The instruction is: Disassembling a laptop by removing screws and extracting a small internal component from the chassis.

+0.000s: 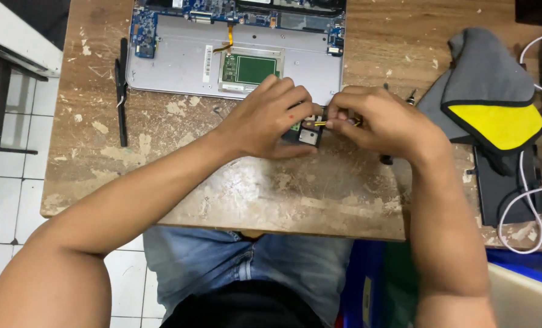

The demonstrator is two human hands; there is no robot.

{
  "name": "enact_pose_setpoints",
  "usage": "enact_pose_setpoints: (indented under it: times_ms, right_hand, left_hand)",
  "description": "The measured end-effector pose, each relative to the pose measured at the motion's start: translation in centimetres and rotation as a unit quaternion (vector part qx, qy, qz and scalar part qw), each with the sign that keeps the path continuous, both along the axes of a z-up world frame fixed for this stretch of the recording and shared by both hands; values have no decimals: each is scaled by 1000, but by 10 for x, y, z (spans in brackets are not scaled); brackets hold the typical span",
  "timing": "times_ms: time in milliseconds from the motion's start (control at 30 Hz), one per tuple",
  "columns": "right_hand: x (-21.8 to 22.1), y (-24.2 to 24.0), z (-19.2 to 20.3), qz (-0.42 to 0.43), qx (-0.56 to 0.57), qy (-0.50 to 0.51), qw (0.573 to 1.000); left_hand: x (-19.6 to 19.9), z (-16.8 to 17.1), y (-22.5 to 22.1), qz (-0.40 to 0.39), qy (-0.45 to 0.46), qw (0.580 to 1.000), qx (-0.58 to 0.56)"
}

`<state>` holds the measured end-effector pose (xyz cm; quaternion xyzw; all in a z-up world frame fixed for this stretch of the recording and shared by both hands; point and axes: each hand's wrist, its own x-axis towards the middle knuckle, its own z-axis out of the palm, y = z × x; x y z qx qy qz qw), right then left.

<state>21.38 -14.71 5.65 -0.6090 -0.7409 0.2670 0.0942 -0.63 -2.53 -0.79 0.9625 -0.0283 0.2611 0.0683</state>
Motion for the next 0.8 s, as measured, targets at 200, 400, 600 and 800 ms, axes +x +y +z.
enact_pose_setpoints:
  times_ms: [200, 400, 600, 800]
  right_hand:
    - [5, 7, 0, 25, 0, 40, 999]
    - [6, 7, 4, 16, 20, 19, 999]
    - [5, 8, 8, 42, -15, 35, 998]
    - [11, 4, 4, 31, -62, 74, 995]
  left_hand:
    - [-11, -7, 15, -23, 9, 996, -84]
    - [-14, -7, 12, -10, 42, 994, -104]
    - [-12, -7, 15, 9, 79, 992, -97]
    - [-14, -7, 14, 19, 107, 988, -112]
